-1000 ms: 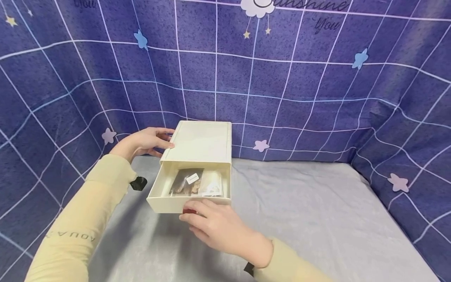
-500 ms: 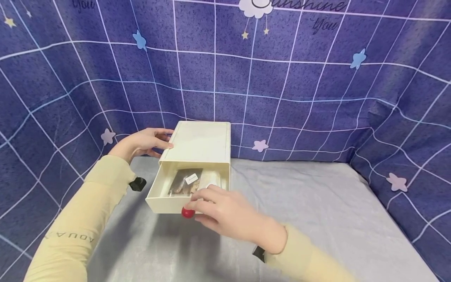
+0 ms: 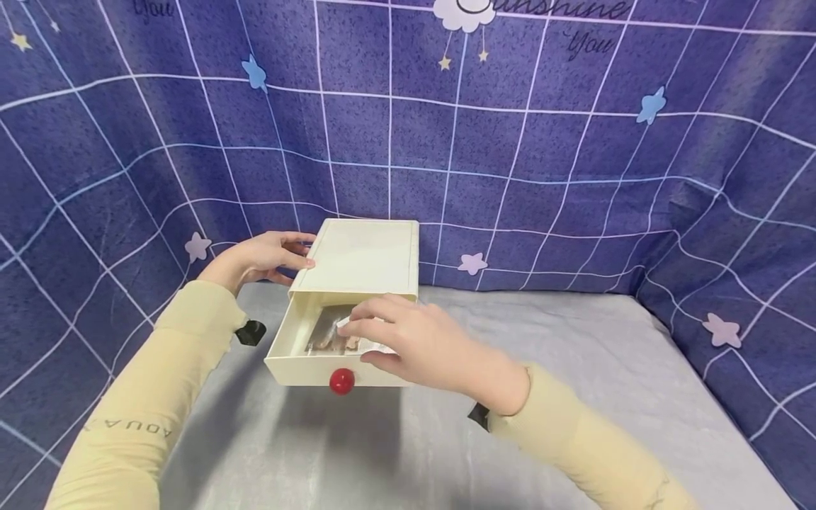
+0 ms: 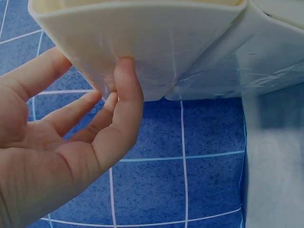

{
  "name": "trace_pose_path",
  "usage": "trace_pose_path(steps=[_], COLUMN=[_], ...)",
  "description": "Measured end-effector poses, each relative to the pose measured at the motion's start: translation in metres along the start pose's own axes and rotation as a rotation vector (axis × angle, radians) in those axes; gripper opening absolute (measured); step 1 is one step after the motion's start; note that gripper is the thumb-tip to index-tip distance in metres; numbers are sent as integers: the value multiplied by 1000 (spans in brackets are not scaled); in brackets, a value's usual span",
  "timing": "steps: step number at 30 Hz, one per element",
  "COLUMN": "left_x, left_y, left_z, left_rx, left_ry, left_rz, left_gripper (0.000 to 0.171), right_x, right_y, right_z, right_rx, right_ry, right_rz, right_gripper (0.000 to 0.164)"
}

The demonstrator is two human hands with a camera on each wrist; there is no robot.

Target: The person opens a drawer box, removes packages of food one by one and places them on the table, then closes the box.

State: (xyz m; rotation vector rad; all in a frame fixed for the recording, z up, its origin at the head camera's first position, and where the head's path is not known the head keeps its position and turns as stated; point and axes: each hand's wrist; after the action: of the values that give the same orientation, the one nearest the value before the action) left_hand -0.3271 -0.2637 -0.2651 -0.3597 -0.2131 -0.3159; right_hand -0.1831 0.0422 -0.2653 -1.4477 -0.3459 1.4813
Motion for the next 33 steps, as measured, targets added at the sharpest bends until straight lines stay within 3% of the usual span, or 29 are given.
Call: trace_pose_path(steps=[11,24,33], left_x=[-2,-1,-2], left_y=[-4,-1,-3], left_z=[-3,-2,-4], left_rx=[3,19,13], left_ry=[-6,1,8], left_rz=[4,-10,2], left_gripper=[78,78,76], right_x=[-16,-14,-23], right_y=[3,33,47], right_z=[27,43,48], right_rx=[-42,-86,-212], right_ry=[10,-121,-184], right_rz=[-200,-390,-512], right_gripper=[39,41,41])
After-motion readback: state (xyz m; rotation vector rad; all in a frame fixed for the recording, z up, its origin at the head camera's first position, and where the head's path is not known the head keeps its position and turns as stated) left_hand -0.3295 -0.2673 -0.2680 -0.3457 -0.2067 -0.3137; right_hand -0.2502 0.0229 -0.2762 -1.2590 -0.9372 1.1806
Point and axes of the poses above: each hand's wrist, its own x-axis away from the middle knuckle, its own y-axis out of the palm, z = x × y, and after that the axes turned 11 degrees about x, right-handed
